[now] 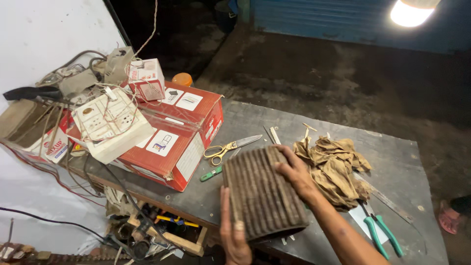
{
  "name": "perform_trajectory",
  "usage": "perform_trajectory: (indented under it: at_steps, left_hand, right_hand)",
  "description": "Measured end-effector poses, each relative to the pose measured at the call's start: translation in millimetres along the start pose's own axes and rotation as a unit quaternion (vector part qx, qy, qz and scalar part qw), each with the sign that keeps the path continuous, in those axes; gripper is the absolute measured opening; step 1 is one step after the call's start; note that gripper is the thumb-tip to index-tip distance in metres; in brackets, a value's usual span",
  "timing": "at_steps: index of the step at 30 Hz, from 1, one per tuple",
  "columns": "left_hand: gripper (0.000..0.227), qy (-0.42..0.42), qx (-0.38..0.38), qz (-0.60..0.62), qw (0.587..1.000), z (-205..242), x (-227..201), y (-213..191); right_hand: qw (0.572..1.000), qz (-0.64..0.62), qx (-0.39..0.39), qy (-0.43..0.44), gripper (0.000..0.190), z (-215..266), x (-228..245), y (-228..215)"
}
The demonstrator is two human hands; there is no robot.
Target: The person cleans a motor stator housing by hand with a cloth, then scrapes the interior and exterior surfaces using a metal flat tool.
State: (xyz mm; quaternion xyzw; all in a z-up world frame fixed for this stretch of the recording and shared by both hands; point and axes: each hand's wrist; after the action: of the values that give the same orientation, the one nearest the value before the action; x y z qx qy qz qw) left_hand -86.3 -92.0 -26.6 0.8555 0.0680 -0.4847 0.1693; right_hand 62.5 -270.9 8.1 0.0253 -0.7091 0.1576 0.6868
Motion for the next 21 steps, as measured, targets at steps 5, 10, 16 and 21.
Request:
perform_trajectory:
  at_steps: [5,10,16,21]
  left_hand:
    - [0.064,-0.128,-0.036,0.029,0.991,-35,12,-48]
    - [0.057,-0.090,0.061,-0.004,0.994,-85,3,-60]
    - [0.060,-0.132,0.024,-0.130,0.982,-105,-22,8]
    - [0.058,-0.154,0.090,-0.235,0.955,-166,-1,46]
  right_hand:
    - [0.978,0.123,-0.165,-0.036,0.060,22,11,45]
    - [0.961,0.109,-0.255,-0.016,0.045,23,-31,48]
    - [0.983,-0.059,-0.124,0.122,0.043,-44,-36,-14]
    - [0.982,-0.120,-0.071,0.129,0.049,-52,22,-39]
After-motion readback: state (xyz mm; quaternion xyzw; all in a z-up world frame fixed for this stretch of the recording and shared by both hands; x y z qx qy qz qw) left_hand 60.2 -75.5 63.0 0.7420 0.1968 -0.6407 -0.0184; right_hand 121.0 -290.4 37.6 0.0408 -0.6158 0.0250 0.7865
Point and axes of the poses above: each hand's wrist, its own z-axis away from the middle knuckle, its own y-axis out of the palm, x = y × z, and after that the axes turned 7 degrees about z, right-handed
